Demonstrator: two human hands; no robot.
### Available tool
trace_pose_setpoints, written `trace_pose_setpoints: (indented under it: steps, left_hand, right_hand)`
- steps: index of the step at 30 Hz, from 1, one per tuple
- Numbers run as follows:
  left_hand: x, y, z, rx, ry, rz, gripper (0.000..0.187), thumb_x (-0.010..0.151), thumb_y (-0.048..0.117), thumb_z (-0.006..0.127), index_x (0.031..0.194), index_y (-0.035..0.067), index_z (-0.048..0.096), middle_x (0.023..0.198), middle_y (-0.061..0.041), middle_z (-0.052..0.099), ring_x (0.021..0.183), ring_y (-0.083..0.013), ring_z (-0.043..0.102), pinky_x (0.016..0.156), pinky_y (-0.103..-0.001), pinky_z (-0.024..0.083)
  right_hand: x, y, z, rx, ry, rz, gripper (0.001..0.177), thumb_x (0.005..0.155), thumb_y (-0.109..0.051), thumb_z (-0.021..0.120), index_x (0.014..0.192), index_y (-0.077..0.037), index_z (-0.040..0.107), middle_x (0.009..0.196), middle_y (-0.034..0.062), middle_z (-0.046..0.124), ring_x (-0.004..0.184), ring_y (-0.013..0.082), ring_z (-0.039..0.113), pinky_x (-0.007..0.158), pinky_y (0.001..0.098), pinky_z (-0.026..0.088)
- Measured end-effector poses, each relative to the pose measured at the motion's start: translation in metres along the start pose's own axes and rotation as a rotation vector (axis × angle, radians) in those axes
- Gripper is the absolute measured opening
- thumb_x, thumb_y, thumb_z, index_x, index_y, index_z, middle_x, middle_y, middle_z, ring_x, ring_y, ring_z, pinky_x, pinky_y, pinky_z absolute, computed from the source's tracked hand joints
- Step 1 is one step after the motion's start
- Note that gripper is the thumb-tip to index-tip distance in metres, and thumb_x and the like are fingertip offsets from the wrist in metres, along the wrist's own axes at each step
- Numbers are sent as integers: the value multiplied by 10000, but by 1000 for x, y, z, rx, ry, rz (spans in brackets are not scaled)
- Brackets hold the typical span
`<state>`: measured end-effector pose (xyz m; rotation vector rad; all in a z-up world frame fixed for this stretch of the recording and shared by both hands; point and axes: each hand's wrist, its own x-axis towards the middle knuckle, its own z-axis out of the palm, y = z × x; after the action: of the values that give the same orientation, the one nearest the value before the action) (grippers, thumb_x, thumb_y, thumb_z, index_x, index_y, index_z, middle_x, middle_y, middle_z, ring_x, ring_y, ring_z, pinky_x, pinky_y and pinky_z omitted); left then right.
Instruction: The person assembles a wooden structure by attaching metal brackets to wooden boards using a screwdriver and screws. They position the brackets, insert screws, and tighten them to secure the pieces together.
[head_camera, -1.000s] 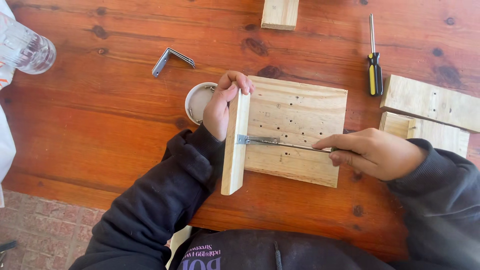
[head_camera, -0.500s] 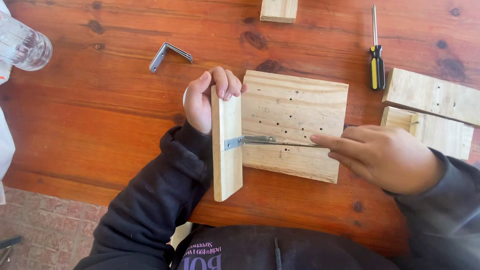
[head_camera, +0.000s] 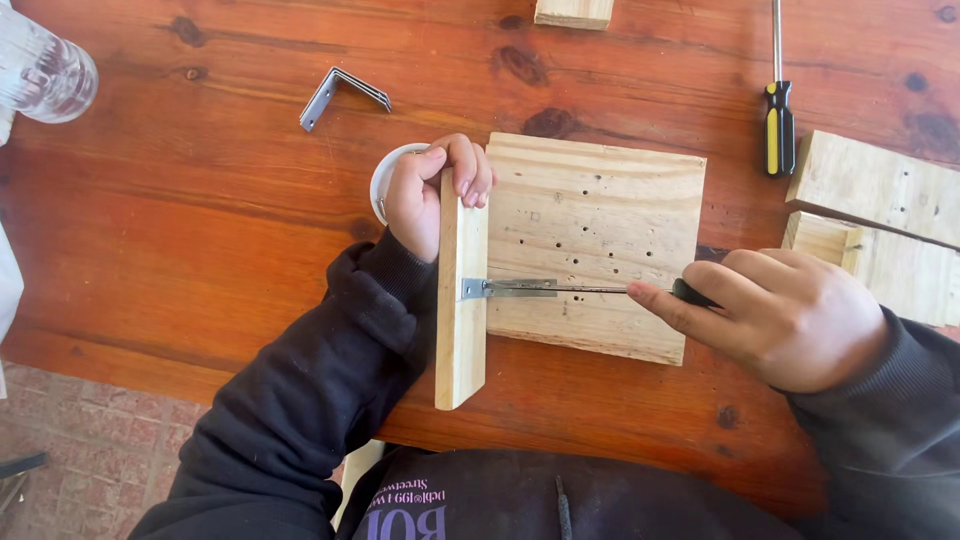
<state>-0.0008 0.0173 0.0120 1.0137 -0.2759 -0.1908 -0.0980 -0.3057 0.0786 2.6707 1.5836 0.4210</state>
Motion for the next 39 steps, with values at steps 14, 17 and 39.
trace_pose_setpoints:
  steps: [14,17,39]
  left_hand:
    - [2,-7,0,-32,36,4,287,836,279,398,611,105,442,575,-74,432,596,-185,425,701,-326,388]
    - [2,-8,3,-83,56,12,289,840,274,411,605,109,440,576,-53,414,583,-168,416,649,-305,371]
    - [1,20,12,-91,37,-80,335,883,312,382,596,140,397,548,-31,386,579,-153,403,753,-322,438]
  right_hand:
    - [-10,9,25,404,-138,188,453,1006,-212,536,1455,-266,565,858,-12,614,601,225,597,478,390,497]
    - [-8,12,27,569,-161,215,457,995,-238,556,1451,-256,571,823,5,638,628,244,610,545,381,508]
    - [8,-7,-18,-17,53,-126,412,967,87,554,1334,-67,658,948,89,570,617,205,508,508,371,475]
